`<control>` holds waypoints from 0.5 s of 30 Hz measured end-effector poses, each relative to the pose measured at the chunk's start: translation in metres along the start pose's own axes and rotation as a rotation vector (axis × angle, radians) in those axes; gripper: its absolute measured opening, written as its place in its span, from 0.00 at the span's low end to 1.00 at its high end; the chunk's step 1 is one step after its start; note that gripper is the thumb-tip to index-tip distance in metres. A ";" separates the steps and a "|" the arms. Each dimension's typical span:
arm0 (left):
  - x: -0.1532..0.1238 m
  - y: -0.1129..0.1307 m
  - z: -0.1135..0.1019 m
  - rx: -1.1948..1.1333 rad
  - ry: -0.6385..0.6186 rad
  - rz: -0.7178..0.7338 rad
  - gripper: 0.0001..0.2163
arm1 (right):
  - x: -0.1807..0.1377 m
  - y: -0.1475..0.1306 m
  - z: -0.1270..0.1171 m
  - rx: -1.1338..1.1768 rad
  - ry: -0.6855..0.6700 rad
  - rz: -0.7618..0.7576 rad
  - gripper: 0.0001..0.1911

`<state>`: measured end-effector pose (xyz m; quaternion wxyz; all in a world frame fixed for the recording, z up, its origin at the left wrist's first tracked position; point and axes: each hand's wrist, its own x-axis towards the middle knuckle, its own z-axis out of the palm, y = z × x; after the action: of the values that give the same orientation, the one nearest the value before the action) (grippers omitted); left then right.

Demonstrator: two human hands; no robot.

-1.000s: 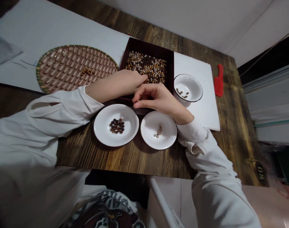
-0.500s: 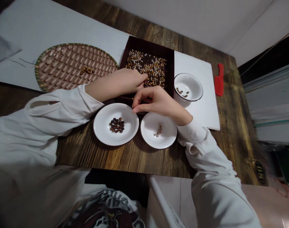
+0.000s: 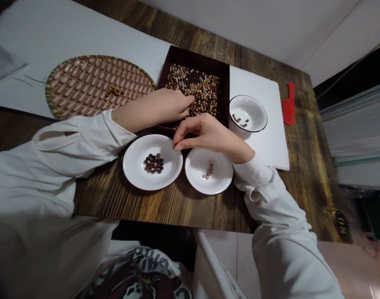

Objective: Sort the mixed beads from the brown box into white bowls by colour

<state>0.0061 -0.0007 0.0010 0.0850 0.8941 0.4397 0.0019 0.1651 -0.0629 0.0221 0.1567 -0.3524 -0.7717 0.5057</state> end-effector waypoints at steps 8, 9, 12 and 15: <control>-0.001 0.000 -0.002 0.039 0.010 0.037 0.17 | 0.002 0.005 -0.003 -0.072 -0.049 -0.079 0.10; -0.001 0.000 -0.002 0.040 0.013 0.044 0.17 | 0.003 0.005 -0.003 -0.071 -0.052 -0.086 0.10; -0.001 0.000 -0.002 0.043 0.015 0.045 0.18 | 0.003 0.006 -0.003 -0.053 -0.056 -0.103 0.09; 0.001 -0.001 -0.001 0.043 0.006 0.016 0.18 | 0.004 0.006 -0.004 -0.042 -0.058 -0.120 0.09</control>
<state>0.0060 0.0004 0.0018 0.0643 0.8993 0.4326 -0.0040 0.1671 -0.0564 0.0179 0.1569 -0.2937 -0.8062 0.4890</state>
